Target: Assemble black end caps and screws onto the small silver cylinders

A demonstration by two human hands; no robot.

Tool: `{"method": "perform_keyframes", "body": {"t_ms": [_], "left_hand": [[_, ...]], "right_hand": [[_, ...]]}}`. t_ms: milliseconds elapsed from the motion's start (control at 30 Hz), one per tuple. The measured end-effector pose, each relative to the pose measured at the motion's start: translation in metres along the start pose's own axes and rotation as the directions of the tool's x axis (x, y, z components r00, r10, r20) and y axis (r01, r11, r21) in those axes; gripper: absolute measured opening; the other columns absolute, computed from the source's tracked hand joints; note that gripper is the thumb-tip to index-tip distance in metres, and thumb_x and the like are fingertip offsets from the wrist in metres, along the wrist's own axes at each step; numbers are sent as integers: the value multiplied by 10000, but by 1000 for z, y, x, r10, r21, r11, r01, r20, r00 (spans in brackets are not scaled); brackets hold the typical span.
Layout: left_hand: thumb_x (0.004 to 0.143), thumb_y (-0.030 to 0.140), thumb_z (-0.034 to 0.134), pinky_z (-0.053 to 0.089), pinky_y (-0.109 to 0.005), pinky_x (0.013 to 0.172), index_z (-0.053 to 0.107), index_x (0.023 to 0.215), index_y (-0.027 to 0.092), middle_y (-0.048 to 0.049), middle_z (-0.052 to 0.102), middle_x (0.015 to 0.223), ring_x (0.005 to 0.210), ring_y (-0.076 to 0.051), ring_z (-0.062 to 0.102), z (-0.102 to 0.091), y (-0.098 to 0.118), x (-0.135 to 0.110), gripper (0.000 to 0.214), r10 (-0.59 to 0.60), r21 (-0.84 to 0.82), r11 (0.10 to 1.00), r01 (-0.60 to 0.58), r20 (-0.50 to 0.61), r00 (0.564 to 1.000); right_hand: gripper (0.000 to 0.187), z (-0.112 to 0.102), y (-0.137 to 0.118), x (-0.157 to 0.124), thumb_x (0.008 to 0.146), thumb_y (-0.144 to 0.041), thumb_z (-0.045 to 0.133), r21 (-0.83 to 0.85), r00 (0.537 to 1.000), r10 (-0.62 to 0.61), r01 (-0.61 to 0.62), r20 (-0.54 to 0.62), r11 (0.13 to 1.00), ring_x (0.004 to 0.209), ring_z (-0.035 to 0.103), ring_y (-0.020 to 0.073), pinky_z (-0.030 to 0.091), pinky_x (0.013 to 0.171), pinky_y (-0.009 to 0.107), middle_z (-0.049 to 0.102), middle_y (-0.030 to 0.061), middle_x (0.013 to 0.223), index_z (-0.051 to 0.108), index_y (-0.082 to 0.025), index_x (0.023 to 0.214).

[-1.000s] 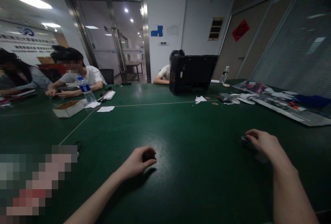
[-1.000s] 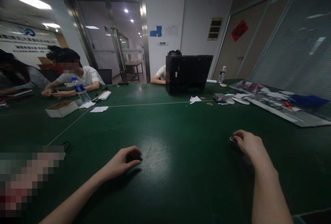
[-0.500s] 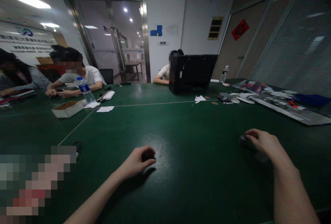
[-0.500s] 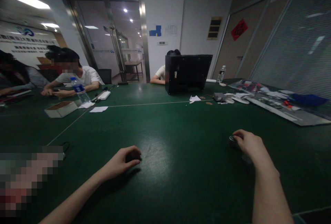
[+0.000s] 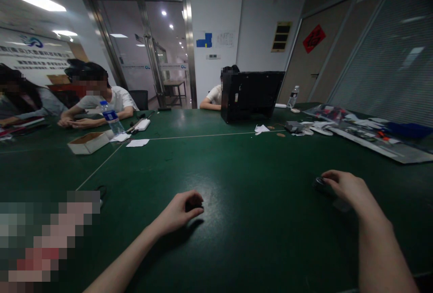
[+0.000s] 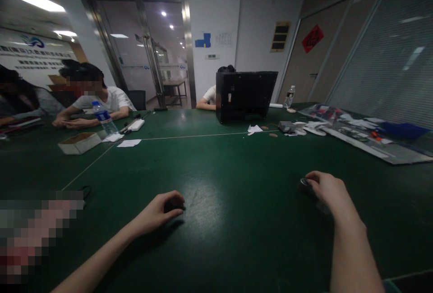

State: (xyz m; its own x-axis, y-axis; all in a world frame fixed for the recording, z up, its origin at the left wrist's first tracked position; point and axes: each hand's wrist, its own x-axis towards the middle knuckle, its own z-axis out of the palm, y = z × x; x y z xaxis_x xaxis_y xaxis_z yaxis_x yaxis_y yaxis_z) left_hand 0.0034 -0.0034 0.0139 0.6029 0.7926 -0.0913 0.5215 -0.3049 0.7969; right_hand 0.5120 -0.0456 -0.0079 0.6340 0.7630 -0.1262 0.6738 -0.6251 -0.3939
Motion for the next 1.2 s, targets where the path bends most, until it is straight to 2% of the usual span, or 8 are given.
{"method": "perform_keyframes", "body": {"t_ms": [267,500,633,767,900,1033,1100,1200], "left_hand": [[818,329,617,470,-308,836,596,999,170,-44,655,990,918,-187,608,1,-5,1,242,5,18,1000,-5,-10,1000],[819,342,608,462,-311,830,595,1005,169,-48,660,987,914,-191,609,1,-5,1,254,14,3,1000,-14,-10,1000],[815,331,615,465,-305,827,596,996,165,-50,660,984,909,-189,612,1,-3,1,246,11,5,1000,-11,-11,1000],[820,324,613,470,-305,827,596,995,167,-47,658,988,918,-189,613,-1,-1,-1,236,10,-7,1000,-10,-3,1000],[824,324,607,470,-307,818,595,1002,170,-46,654,991,913,-190,612,-1,-1,-1,236,21,-23,1000,-21,2,1000],[823,326,611,469,-304,812,589,1001,168,-46,654,989,910,-188,609,0,-4,-1,239,22,-16,1000,-22,6,1000],[819,315,618,468,-300,815,587,999,164,-44,654,986,906,-182,609,0,-5,0,237,22,-18,1000,-22,6,1000],[813,309,627,469,-298,809,589,1000,163,-42,652,984,902,-180,610,0,-7,0,240,27,-24,999,-27,4,1000]], "right_hand": [[331,-2,1,0,834,-351,456,-86,1000,-12,10,-16,996,957,614,303,513,725,362,621,123,1118,591,-186,1087],[502,5,33,11,756,-485,539,-80,999,40,-39,9,996,964,617,322,521,707,384,622,146,1090,522,-196,1166],[467,13,49,14,700,-433,594,-130,997,72,-66,40,989,916,629,330,523,668,395,628,145,1048,553,-218,1113],[440,9,44,5,708,-389,595,-127,994,105,-101,27,987,863,636,299,524,648,359,619,151,1035,532,-201,1100],[508,-4,14,-14,718,-442,600,-122,999,30,-31,-11,992,837,634,292,518,656,348,614,159,1027,497,-171,1135],[527,-7,-47,-46,702,-425,616,-7,972,-231,231,32,973,876,636,280,514,714,367,619,136,1051,485,-186,1153],[482,-3,-85,-68,718,-413,602,90,893,-439,432,95,897,908,632,265,502,757,361,633,115,1055,492,-194,1133],[440,9,-141,-106,750,-392,583,240,725,-659,616,200,750,930,625,225,479,798,333,645,86,1063,490,-200,1134]]}}
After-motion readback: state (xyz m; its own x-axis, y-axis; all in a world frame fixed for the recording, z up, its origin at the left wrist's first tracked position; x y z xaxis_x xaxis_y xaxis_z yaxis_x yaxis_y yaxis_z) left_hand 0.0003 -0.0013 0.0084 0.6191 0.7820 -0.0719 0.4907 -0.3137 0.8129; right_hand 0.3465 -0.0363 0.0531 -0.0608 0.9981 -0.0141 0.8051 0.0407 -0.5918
